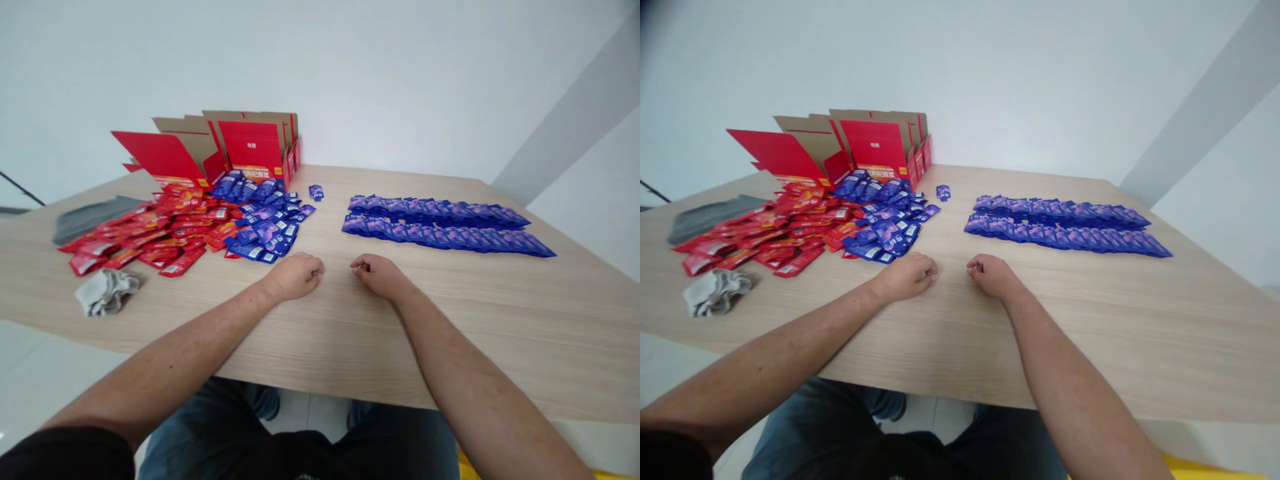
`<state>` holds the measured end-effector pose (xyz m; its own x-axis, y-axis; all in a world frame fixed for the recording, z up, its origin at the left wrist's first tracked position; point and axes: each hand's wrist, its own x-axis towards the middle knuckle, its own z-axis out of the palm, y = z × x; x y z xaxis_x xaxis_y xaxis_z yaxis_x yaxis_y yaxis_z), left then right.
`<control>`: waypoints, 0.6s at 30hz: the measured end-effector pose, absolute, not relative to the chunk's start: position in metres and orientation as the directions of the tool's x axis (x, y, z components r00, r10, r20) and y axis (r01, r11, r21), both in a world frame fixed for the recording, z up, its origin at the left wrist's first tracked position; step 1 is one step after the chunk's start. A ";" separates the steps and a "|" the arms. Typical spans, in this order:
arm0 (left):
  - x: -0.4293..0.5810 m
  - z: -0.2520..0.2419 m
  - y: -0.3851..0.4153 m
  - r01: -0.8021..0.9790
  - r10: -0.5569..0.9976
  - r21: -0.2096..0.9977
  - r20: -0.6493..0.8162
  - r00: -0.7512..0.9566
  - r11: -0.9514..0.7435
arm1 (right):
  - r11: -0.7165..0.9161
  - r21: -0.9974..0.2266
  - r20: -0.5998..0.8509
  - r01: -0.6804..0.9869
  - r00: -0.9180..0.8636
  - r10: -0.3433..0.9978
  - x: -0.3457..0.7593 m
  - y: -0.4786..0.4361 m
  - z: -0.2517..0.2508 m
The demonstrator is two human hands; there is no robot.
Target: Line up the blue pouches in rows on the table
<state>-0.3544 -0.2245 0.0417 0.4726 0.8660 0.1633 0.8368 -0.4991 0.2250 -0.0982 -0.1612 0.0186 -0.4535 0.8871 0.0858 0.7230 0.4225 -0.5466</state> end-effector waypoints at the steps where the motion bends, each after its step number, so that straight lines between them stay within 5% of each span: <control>1: -0.360 0.042 -0.227 0.842 0.871 0.224 0.168 0.462 -0.490 | 0.418 -0.549 0.084 0.724 -0.450 0.889 -0.098 -0.161 0.018; 12: -0.438 0.050 -0.224 0.983 0.923 0.177 0.384 -0.021 -0.051 | 0.387 -0.590 0.083 0.709 -0.424 0.902 -0.095 -0.159 0.018; 18: -0.456 0.050 -0.192 0.960 0.938 0.175 0.235 -0.255 0.217 | 0.369 -0.614 0.082 0.698 -0.409 0.909 -0.093 -0.157 0.016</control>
